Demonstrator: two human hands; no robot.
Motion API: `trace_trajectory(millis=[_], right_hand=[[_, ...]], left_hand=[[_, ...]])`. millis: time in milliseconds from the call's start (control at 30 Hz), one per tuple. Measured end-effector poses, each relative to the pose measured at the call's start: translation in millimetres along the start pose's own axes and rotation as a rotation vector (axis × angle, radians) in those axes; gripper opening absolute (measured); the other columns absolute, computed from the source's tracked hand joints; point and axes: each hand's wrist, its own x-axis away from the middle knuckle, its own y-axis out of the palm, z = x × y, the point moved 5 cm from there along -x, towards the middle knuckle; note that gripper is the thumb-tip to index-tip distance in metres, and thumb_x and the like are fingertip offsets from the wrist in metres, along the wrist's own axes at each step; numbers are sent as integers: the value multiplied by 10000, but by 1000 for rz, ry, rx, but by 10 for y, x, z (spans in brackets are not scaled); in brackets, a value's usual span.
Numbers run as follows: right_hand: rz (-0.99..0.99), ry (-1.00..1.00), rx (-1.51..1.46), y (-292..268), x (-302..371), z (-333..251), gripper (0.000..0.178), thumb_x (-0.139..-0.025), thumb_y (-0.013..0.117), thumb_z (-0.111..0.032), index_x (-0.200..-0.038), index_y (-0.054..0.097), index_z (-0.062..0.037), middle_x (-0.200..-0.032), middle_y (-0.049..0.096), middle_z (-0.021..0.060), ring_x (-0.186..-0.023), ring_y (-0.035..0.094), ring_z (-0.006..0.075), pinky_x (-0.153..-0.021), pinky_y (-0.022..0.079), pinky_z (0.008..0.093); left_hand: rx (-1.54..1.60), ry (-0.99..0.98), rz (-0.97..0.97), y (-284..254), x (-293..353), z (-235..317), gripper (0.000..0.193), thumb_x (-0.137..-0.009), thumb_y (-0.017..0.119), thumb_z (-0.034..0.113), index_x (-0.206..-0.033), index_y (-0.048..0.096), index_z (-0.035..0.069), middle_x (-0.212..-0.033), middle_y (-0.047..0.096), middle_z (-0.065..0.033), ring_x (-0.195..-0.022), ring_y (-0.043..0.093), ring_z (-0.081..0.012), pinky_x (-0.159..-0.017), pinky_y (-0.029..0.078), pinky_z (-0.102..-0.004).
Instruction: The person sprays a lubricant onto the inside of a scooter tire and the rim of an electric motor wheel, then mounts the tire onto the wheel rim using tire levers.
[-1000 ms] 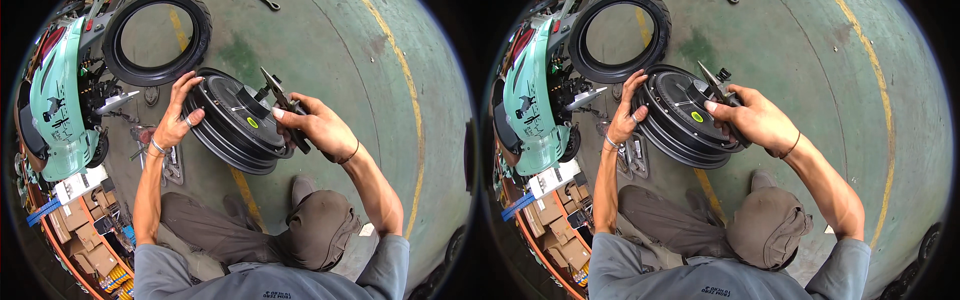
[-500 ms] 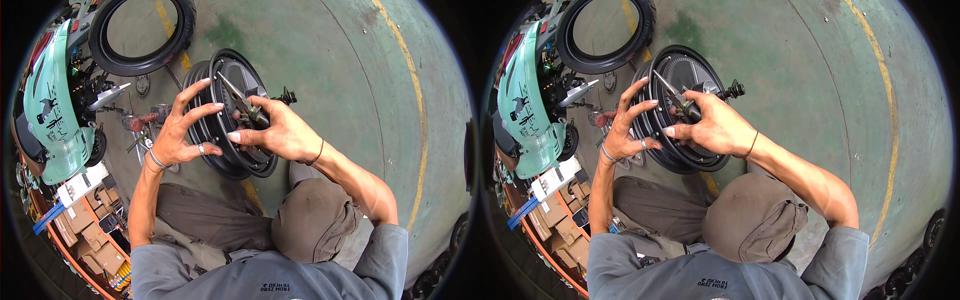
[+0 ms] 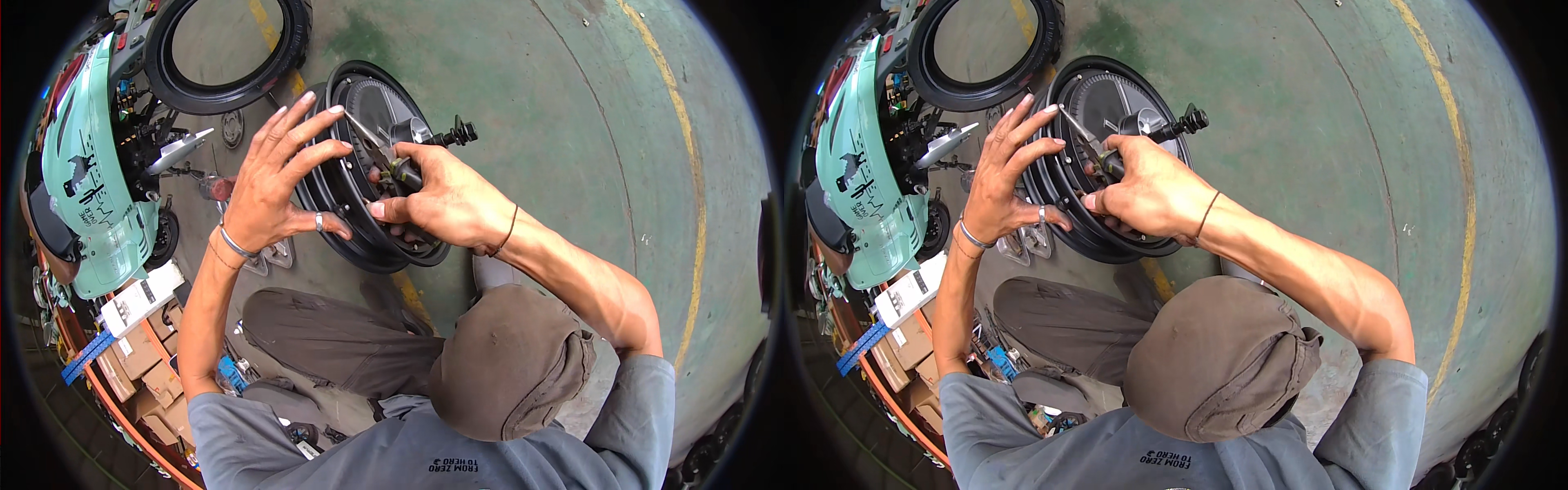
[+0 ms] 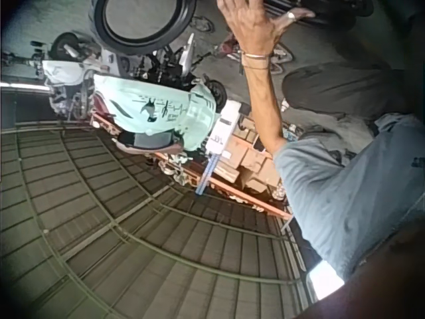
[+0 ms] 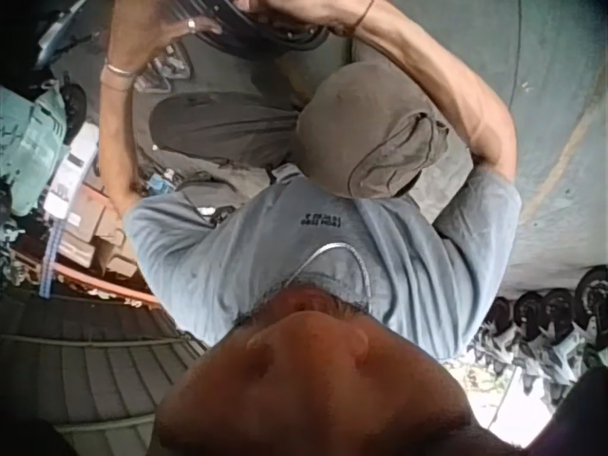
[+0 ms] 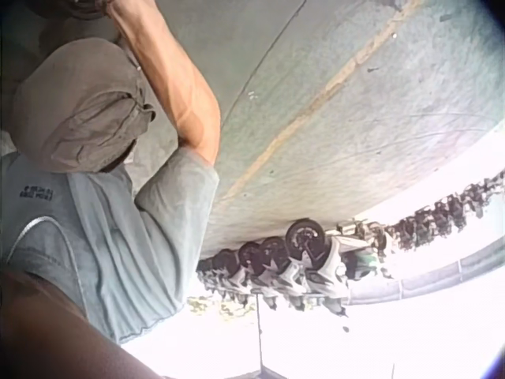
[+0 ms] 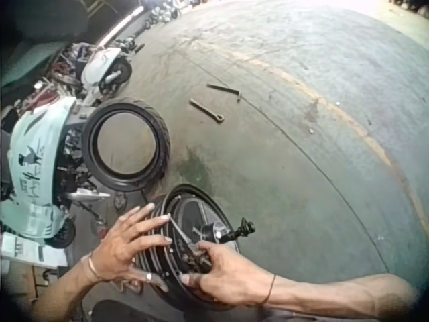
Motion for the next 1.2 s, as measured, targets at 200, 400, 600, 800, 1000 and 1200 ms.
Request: trace_trajectory(millis=[200,400,600,800,1000,1200], right_hand=[[115,-315,425,25,40,-100,422,-744,649,-49,-1099,483,108,-827,637,287,-893,656,411,-750,516,452],[85,-239,504,82,48,22,441,-802,679,-30,-1171,450,49,-784,646,236,-831,664,395,-689,480,444],[37,-295,552,-248,242,-85,416,-810,631,-71,-1148,486,125,-749,630,263,-806,645,430,-691,495,459],[56,82,757,-461,885,-665,307,-885,562,-39,-1182,513,15,-767,610,219,-726,607,378,-683,463,411],[-243,331,670,-377,1065,-623,322,-753,543,21,-1047,439,99,-678,599,268,-778,619,453,-694,479,493],[-610,671,711,-479,943,-337,508,-768,614,-30,-1165,416,219,-771,641,292,-820,660,424,-707,537,442]], left_hand=[[372,107,-124,15,-87,-97,731,-550,860,427,-1177,601,151,-1415,410,-106,-1297,440,-360,-1072,409,-481],[354,127,-103,4,-57,-35,722,-539,876,428,-1154,622,150,-1342,439,-106,-1274,453,-347,-1021,446,-449],[346,131,-41,68,-21,83,700,-528,872,422,-1121,622,145,-1284,499,-68,-1288,453,-325,-1028,406,-451],[338,104,62,170,74,254,691,-539,868,424,-1097,599,118,-1139,524,-66,-1232,474,-335,-1044,358,-505],[357,-67,157,355,234,643,574,-625,837,473,-1022,580,148,-1015,475,-43,-1065,517,-259,-1113,267,-504],[282,-123,143,395,217,816,394,-740,746,503,-963,602,213,-972,456,-2,-989,502,-206,-1121,249,-483]])
